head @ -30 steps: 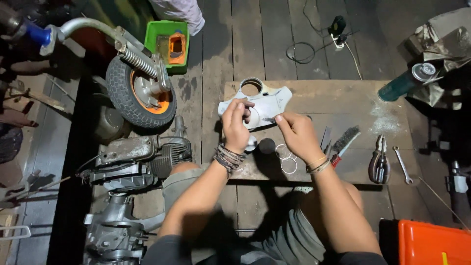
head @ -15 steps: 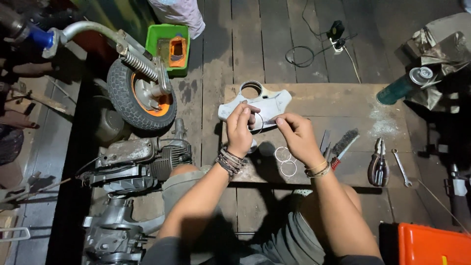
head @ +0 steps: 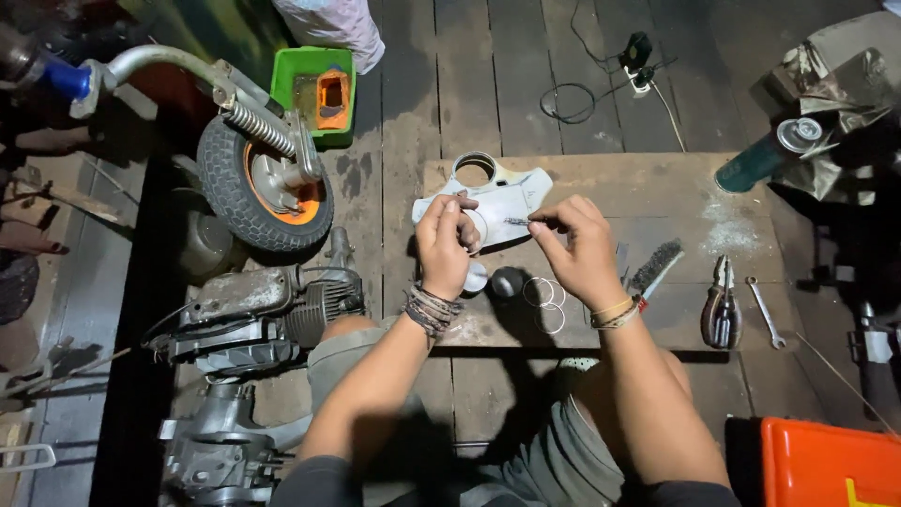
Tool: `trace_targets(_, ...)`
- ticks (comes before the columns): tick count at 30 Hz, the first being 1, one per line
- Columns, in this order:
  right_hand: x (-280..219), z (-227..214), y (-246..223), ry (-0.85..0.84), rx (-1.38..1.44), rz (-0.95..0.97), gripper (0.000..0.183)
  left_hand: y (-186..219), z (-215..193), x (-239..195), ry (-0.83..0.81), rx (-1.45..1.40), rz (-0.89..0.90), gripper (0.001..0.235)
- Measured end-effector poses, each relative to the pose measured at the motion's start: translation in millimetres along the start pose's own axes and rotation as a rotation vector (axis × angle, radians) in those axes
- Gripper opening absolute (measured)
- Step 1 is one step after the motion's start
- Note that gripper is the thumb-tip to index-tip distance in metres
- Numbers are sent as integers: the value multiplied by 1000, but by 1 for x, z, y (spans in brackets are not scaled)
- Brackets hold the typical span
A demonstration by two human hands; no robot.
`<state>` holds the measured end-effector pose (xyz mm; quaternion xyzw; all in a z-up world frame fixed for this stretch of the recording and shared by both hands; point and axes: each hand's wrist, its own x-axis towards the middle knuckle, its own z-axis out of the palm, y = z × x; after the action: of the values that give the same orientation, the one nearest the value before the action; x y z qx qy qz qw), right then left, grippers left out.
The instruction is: Fitting and inspecting piston rings on a motorcycle piston at a workshop station.
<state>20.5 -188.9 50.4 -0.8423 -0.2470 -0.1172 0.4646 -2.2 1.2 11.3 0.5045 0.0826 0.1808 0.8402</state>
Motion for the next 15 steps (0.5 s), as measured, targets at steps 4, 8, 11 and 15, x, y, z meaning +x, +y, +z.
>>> trace_targets(4, 1, 4, -13, -8, 130, 19, 9, -15, -5, 3, -20, 35, 24, 30)
trace_targets(8, 2, 3, -4, -43, -29, 1, 7, 1, 2, -4, -24, 73, 61, 31)
trace_targets(11, 4, 2, -11, -13, 52, 14, 7, -1, 0, -1, -29, 91, 88, 30)
trace_targets(15, -1, 6, -4, -89, -198, -113, 8, -2, 2, -6, -27, 58, 51, 30)
